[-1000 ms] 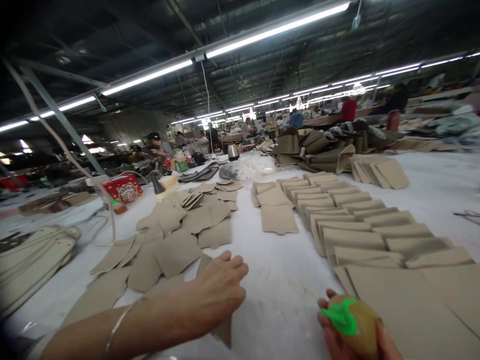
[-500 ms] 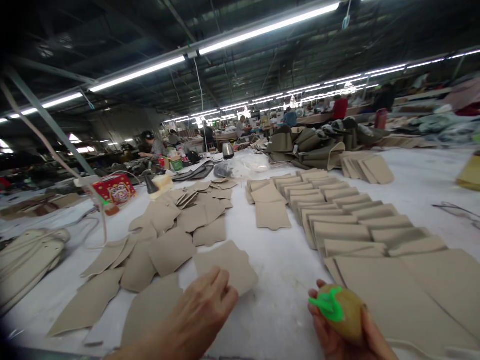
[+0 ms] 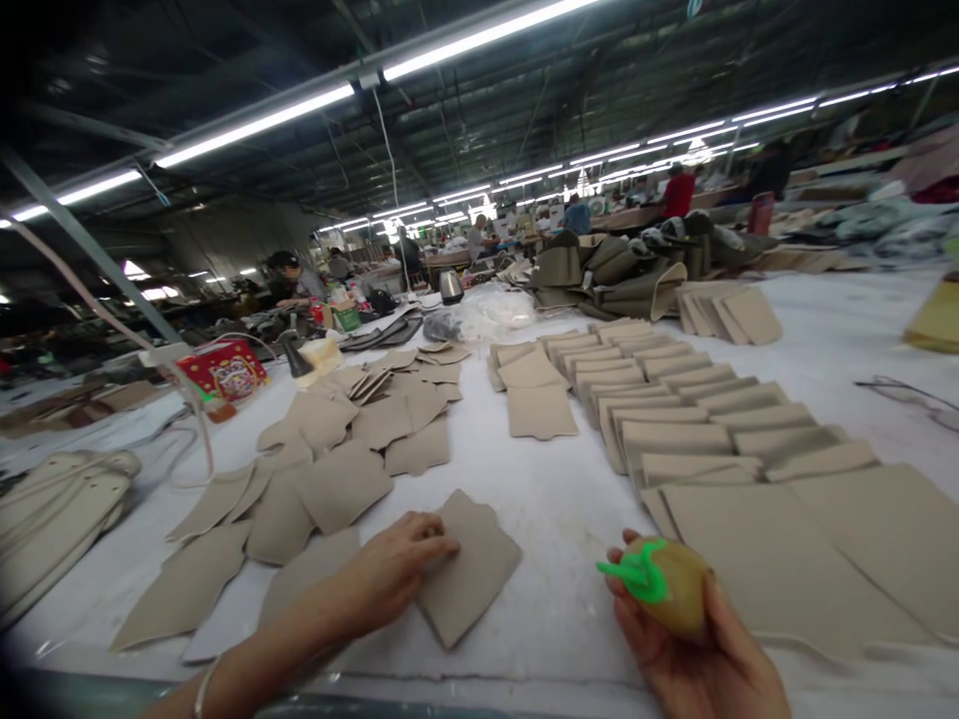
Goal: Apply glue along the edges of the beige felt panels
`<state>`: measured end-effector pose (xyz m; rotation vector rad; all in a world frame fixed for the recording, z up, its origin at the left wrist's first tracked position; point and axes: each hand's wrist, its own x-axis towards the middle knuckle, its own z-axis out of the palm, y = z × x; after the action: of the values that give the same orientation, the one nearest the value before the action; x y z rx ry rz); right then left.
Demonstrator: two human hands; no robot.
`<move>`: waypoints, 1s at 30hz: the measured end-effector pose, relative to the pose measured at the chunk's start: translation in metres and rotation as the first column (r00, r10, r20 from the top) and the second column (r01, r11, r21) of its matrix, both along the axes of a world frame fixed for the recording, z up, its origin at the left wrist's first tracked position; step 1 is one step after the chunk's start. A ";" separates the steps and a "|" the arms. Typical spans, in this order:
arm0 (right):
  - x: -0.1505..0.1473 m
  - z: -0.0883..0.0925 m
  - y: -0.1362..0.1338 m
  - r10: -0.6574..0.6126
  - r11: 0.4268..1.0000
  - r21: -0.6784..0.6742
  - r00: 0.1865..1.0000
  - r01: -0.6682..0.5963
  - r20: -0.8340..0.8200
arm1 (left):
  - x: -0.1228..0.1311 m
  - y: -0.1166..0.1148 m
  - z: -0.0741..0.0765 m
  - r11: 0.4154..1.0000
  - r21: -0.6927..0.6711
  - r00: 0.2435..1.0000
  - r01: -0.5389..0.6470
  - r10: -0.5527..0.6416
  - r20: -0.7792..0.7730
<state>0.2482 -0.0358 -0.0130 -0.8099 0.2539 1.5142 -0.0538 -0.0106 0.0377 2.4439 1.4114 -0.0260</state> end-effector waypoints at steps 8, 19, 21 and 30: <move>0.001 -0.002 -0.002 -0.007 0.999 0.047 1.000 0.007 0.005 | 0.038 -0.025 -0.014 0.973 -0.093 0.977 -0.211 0.210 -0.027; -0.002 0.004 -0.003 -0.018 0.998 0.053 0.999 0.017 0.035 | 0.051 -0.034 -0.002 0.995 -0.089 0.990 -0.046 0.034 -0.134; -0.002 0.004 -0.003 -0.015 0.998 0.063 0.999 0.013 0.032 | 0.058 -0.033 -0.004 0.997 -0.064 0.983 -0.040 0.027 -0.181; -0.001 -0.011 -0.001 -0.016 0.984 0.176 0.983 -0.017 0.184 | 0.061 0.007 -0.012 0.985 0.067 0.957 -0.160 0.172 -0.236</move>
<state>0.2472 -0.0363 -0.0244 -0.8015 -0.0191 1.4291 0.0069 -0.0036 0.0262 2.4156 1.7354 -0.2622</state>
